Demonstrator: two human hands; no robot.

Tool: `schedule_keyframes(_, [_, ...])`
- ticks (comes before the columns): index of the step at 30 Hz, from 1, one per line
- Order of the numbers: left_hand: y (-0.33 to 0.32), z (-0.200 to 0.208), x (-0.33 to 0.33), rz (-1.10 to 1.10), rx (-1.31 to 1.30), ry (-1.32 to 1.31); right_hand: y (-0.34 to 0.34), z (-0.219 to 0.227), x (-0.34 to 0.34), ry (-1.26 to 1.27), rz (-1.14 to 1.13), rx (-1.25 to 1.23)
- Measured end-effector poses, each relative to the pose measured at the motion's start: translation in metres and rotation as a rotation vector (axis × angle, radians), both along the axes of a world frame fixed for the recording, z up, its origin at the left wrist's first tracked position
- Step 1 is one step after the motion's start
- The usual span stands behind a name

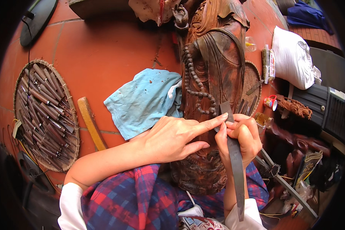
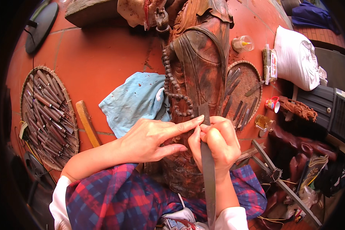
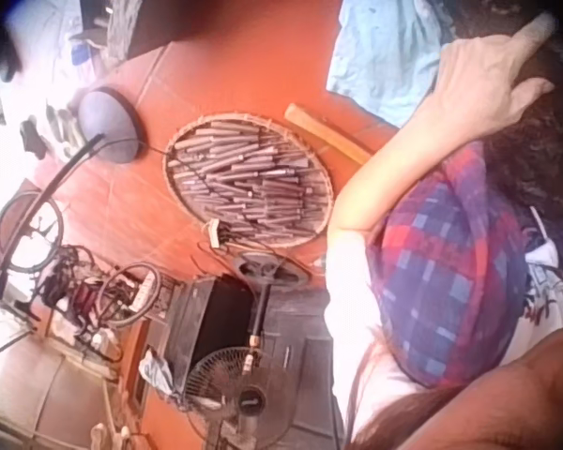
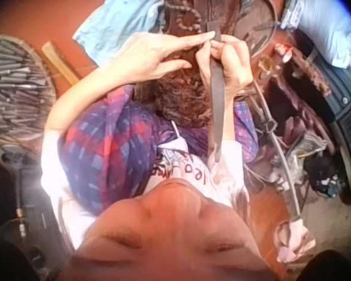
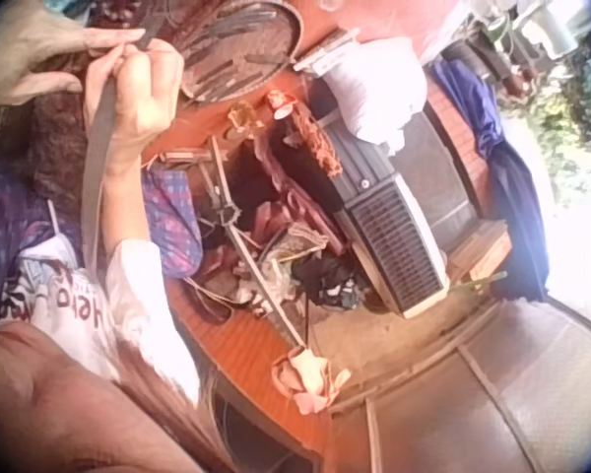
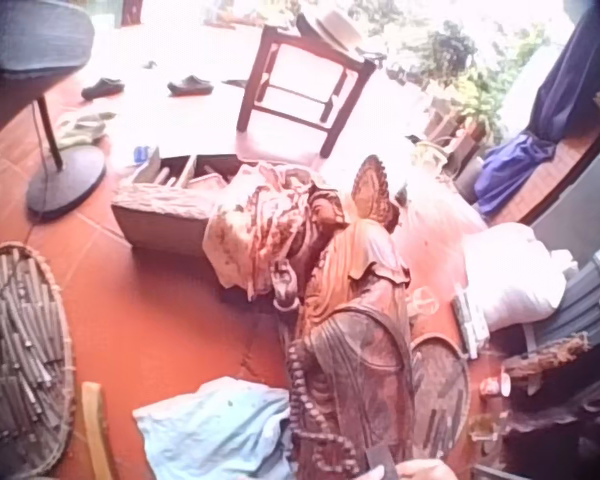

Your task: The person carves a wooden statue using various chisels and carving knives. They switch between different tools to refine details on the statue's surface, occasionally wiping away wood shavings with a cloth.

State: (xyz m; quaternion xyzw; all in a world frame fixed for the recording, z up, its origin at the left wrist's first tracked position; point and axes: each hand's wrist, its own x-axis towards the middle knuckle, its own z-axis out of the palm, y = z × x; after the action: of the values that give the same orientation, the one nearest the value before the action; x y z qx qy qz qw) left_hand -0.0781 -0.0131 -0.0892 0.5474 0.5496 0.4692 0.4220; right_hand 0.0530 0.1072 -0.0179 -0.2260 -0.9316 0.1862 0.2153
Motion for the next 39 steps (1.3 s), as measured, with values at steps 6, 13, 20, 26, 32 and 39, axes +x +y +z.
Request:
schedule_keyframes(6, [0.001,0.003,-0.007,0.018,-0.022,0.045,0.001,-0.004,-0.009,0.027,0.025,0.057])
schedule_keyframes(13, [0.004,0.001,-0.015,0.053,0.024,0.029,0.0,-0.004,-0.019,0.01,0.037,0.116])
schedule_keyframes(20, [0.005,-0.004,-0.017,0.119,0.07,-0.005,0.001,-0.001,-0.025,-0.045,0.053,0.126])
schedule_keyframes(26, [0.0,-0.002,-0.008,0.09,0.058,-0.062,-0.006,0.003,-0.016,-0.072,0.067,0.129])
schedule_keyframes(32, [-0.003,-0.002,-0.002,0.01,0.028,-0.086,-0.006,0.004,-0.001,-0.101,0.119,0.14])
schedule_keyframes(39, [-0.002,0.0,-0.006,-0.009,-0.015,-0.093,-0.004,0.0,-0.003,-0.084,0.137,0.175])
